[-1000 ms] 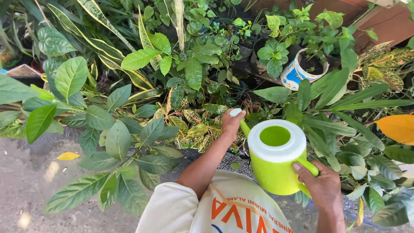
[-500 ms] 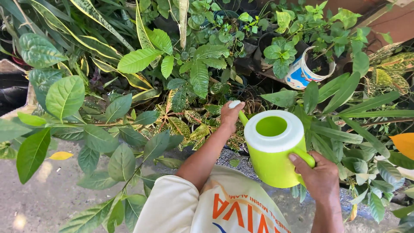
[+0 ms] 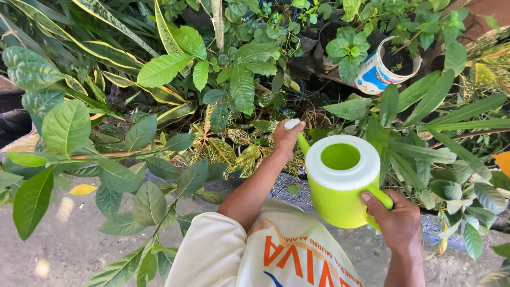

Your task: Watering several different types of plants in an outdoor garden using a plastic watering can.

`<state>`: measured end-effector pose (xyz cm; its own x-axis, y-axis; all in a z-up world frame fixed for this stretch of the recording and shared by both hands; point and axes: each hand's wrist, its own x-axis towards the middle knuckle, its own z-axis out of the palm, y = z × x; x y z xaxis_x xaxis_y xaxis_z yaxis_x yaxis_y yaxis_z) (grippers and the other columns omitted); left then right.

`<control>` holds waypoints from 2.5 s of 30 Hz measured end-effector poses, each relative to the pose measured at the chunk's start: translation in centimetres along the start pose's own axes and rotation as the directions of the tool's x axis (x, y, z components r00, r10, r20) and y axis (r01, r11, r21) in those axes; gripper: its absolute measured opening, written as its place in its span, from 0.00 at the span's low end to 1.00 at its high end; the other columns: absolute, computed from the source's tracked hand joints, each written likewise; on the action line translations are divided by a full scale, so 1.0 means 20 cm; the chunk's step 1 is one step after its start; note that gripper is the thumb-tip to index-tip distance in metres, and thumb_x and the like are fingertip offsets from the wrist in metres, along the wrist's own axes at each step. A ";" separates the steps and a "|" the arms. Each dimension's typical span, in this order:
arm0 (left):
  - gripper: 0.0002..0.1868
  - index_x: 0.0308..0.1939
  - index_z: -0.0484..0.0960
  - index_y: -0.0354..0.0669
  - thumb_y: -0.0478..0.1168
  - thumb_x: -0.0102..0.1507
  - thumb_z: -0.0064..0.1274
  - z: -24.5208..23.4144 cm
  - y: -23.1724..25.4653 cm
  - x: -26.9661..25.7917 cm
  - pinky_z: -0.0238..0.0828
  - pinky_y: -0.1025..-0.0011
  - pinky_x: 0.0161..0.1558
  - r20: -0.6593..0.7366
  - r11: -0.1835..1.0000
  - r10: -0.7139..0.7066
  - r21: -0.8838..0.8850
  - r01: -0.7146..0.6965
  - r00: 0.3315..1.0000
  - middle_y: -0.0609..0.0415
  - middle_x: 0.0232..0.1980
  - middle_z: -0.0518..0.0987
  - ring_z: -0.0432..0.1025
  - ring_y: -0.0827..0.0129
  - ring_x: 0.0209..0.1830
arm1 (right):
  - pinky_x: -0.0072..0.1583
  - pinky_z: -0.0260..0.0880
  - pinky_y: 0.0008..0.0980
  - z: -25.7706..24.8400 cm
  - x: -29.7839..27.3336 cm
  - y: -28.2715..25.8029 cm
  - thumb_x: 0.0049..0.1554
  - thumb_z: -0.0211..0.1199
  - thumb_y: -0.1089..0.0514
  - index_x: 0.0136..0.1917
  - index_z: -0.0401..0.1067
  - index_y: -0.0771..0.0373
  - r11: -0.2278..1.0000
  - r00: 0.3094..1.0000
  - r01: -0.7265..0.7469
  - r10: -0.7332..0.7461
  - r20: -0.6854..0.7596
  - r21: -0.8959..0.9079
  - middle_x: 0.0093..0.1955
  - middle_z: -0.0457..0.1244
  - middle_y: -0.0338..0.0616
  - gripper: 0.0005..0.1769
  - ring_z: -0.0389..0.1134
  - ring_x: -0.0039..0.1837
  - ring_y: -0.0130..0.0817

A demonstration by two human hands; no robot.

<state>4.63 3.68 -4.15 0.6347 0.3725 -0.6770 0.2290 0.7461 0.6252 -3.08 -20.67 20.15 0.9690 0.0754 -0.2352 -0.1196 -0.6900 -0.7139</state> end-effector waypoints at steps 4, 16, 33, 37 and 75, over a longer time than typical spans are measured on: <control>0.39 0.67 0.69 0.40 0.41 0.54 0.68 0.05 -0.05 -0.04 0.73 0.65 0.53 0.018 0.998 0.052 0.040 -0.052 0.999 0.49 0.52 0.81 0.76 0.65 0.48 | 0.32 0.58 0.25 -0.06 -0.06 0.12 0.55 0.73 0.55 0.35 0.76 0.66 0.999 0.999 -0.026 0.026 -0.028 0.030 0.30 0.66 0.39 0.13 0.60 0.30 0.21; 0.34 0.63 0.73 0.37 0.40 0.55 0.69 0.17 -0.33 -0.28 0.73 0.67 0.51 0.053 0.974 0.221 0.037 -0.223 0.974 0.49 0.53 0.81 0.76 0.64 0.49 | 0.32 0.57 0.25 -0.29 -0.26 0.44 0.55 0.72 0.59 0.37 0.75 0.67 0.981 0.998 -0.004 0.015 -0.058 0.194 0.29 0.64 0.40 0.10 0.60 0.30 0.21; 0.33 0.62 0.73 0.39 0.41 0.55 0.68 0.29 -0.56 -0.43 0.73 0.67 0.50 0.116 0.988 0.108 0.097 -0.119 0.987 0.50 0.51 0.81 0.77 0.66 0.47 | 0.33 0.57 0.24 -0.47 -0.38 0.65 0.54 0.72 0.59 0.39 0.77 0.68 0.983 0.994 0.002 0.018 -0.108 0.185 0.30 0.66 0.40 0.09 0.61 0.31 0.21; 0.33 0.62 0.72 0.39 0.39 0.55 0.69 0.29 -0.57 -0.34 0.74 0.68 0.50 0.096 0.993 0.092 0.063 -0.098 0.991 0.52 0.50 0.81 0.77 0.67 0.46 | 0.34 0.58 0.24 -0.45 -0.33 0.61 0.55 0.73 0.58 0.37 0.76 0.68 0.980 0.996 0.044 -0.028 -0.083 0.194 0.31 0.66 0.39 0.12 0.60 0.32 0.20; 0.40 0.66 0.69 0.41 0.42 0.53 0.69 0.36 -0.56 -0.43 0.73 0.66 0.56 0.153 0.985 0.038 0.161 -0.063 0.987 0.49 0.56 0.80 0.75 0.64 0.52 | 0.32 0.55 0.24 -0.46 -0.44 0.67 0.56 0.71 0.60 0.38 0.75 0.67 0.953 0.986 -0.053 0.097 -0.135 0.299 0.28 0.62 0.40 0.10 0.58 0.29 0.22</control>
<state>1.98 -11.88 -2.53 0.7484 0.3118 -0.5854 0.3043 0.6229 0.7207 -11.20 -37.29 18.75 0.9731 -0.0894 -0.2125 -0.2298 -0.4457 -0.8652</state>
